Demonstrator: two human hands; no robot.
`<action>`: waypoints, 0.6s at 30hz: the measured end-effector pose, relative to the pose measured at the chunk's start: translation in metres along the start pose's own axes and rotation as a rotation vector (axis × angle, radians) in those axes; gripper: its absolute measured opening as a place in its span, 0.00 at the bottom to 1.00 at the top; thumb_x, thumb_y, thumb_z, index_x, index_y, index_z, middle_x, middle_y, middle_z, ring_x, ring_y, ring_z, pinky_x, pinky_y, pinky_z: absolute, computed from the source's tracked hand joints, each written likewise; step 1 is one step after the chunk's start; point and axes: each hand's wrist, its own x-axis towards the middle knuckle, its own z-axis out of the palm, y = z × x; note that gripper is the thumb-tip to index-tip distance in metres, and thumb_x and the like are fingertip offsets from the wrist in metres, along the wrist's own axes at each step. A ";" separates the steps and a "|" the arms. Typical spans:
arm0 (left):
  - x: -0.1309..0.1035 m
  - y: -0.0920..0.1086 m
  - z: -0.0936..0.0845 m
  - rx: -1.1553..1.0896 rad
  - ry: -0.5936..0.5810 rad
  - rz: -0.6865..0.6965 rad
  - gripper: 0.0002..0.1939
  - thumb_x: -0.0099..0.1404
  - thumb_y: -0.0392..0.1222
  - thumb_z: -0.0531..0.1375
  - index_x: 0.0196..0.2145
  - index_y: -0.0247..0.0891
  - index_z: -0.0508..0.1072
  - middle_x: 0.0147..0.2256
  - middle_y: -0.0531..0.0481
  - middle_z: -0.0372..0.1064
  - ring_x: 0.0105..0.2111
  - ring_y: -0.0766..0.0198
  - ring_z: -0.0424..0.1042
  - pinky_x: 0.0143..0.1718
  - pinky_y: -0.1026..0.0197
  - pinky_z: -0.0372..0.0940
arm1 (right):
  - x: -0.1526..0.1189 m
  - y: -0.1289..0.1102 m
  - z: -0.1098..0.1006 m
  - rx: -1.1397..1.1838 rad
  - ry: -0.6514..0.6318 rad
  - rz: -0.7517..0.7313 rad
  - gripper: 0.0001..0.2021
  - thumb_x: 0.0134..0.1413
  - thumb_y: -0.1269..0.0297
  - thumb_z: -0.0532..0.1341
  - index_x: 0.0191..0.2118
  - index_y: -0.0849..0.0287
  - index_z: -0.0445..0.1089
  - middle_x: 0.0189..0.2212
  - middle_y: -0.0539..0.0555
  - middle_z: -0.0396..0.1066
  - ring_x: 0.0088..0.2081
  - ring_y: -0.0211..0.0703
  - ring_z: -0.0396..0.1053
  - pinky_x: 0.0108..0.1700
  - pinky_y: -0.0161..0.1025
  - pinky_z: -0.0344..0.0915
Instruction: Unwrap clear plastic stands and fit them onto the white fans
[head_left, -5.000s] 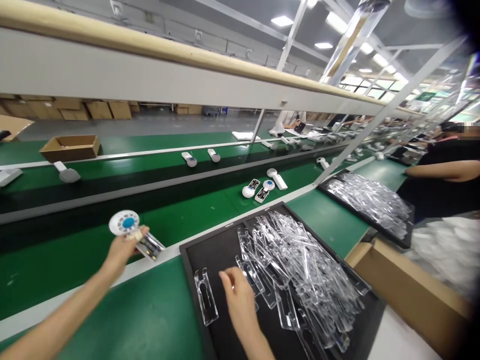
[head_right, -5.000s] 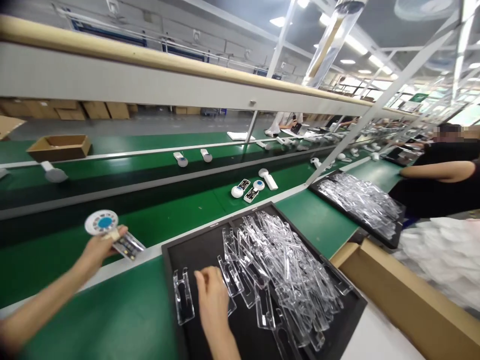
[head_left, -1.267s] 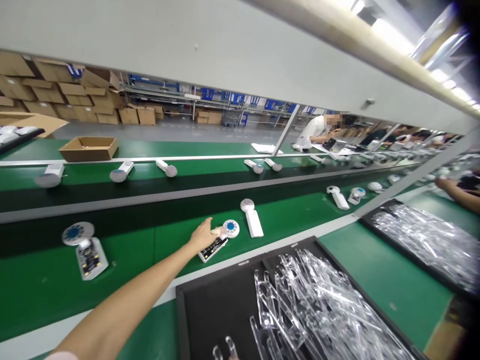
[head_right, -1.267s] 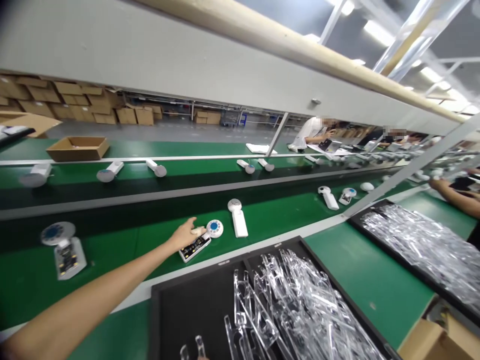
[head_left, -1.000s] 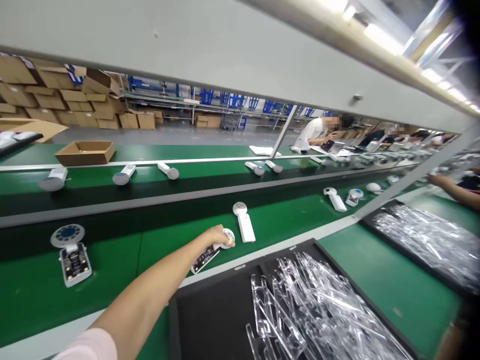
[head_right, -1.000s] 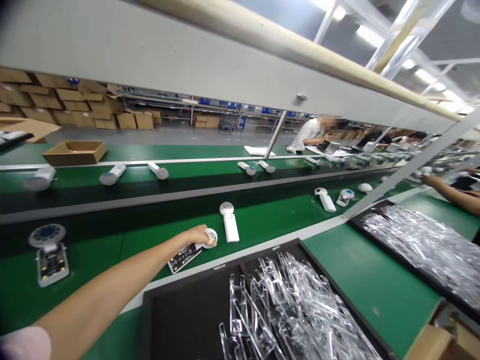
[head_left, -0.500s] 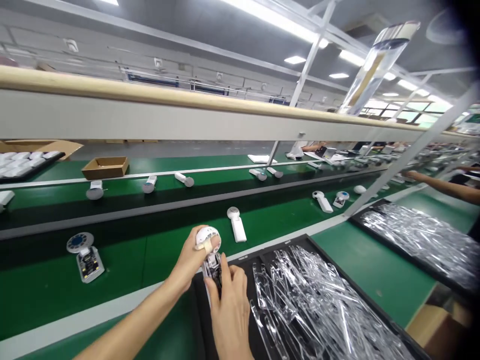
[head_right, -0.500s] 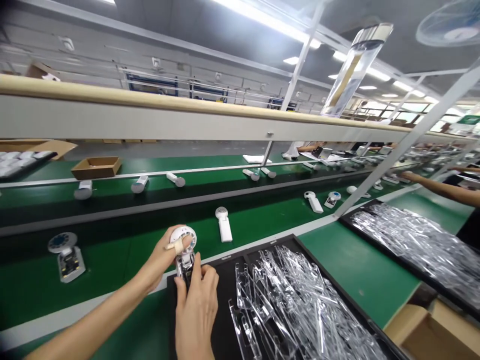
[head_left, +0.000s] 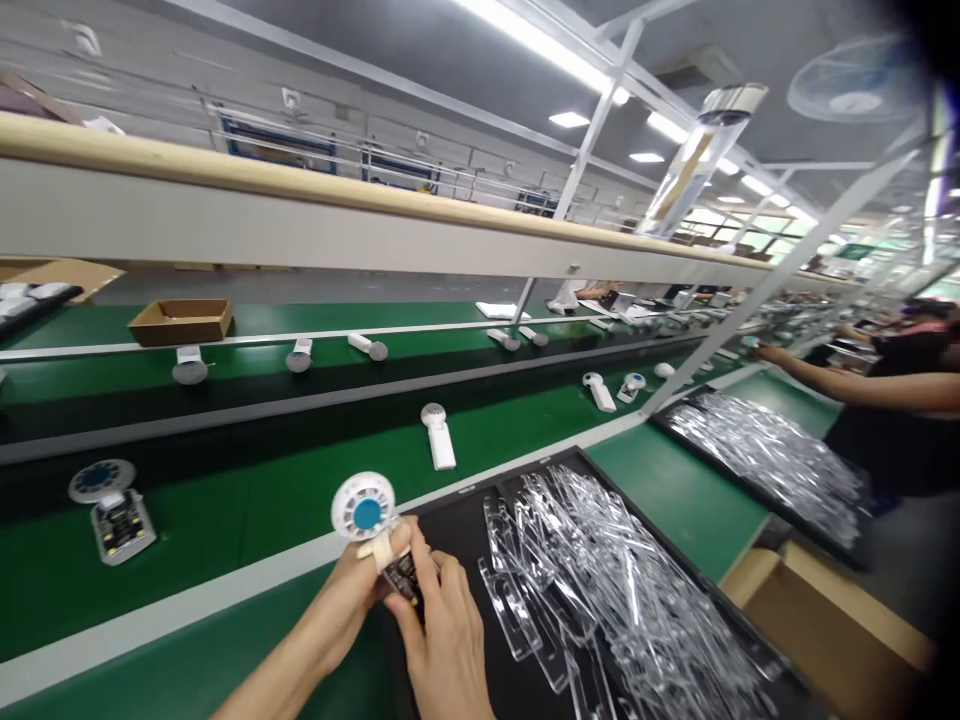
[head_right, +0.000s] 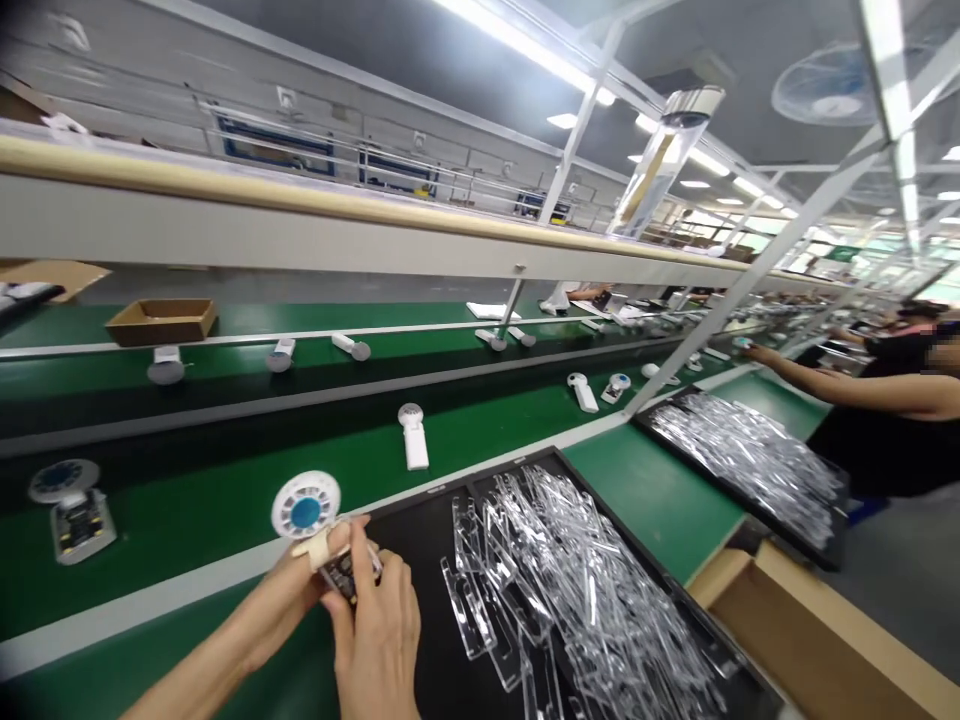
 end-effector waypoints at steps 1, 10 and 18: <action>-0.002 -0.004 -0.001 0.046 0.034 -0.015 0.31 0.49 0.58 0.66 0.46 0.36 0.71 0.43 0.41 0.73 0.45 0.49 0.70 0.42 0.55 0.66 | -0.001 -0.001 0.000 0.053 -0.004 0.049 0.23 0.61 0.53 0.51 0.61 0.45 0.55 0.43 0.53 0.69 0.43 0.45 0.69 0.43 0.39 0.67; -0.012 -0.033 0.009 0.192 0.329 0.241 0.25 0.44 0.55 0.68 0.38 0.41 0.74 0.41 0.44 0.74 0.44 0.49 0.71 0.48 0.53 0.64 | 0.015 0.020 0.036 0.482 0.272 0.570 0.25 0.61 0.47 0.42 0.19 0.56 0.59 0.17 0.50 0.64 0.22 0.40 0.63 0.27 0.35 0.61; 0.080 0.008 -0.069 0.403 0.376 0.025 0.28 0.47 0.58 0.64 0.39 0.34 0.72 0.33 0.42 0.75 0.34 0.51 0.75 0.35 0.53 0.69 | -0.012 0.092 0.008 -0.070 0.192 0.329 0.23 0.58 0.42 0.49 0.40 0.57 0.68 0.34 0.56 0.70 0.36 0.47 0.69 0.37 0.40 0.64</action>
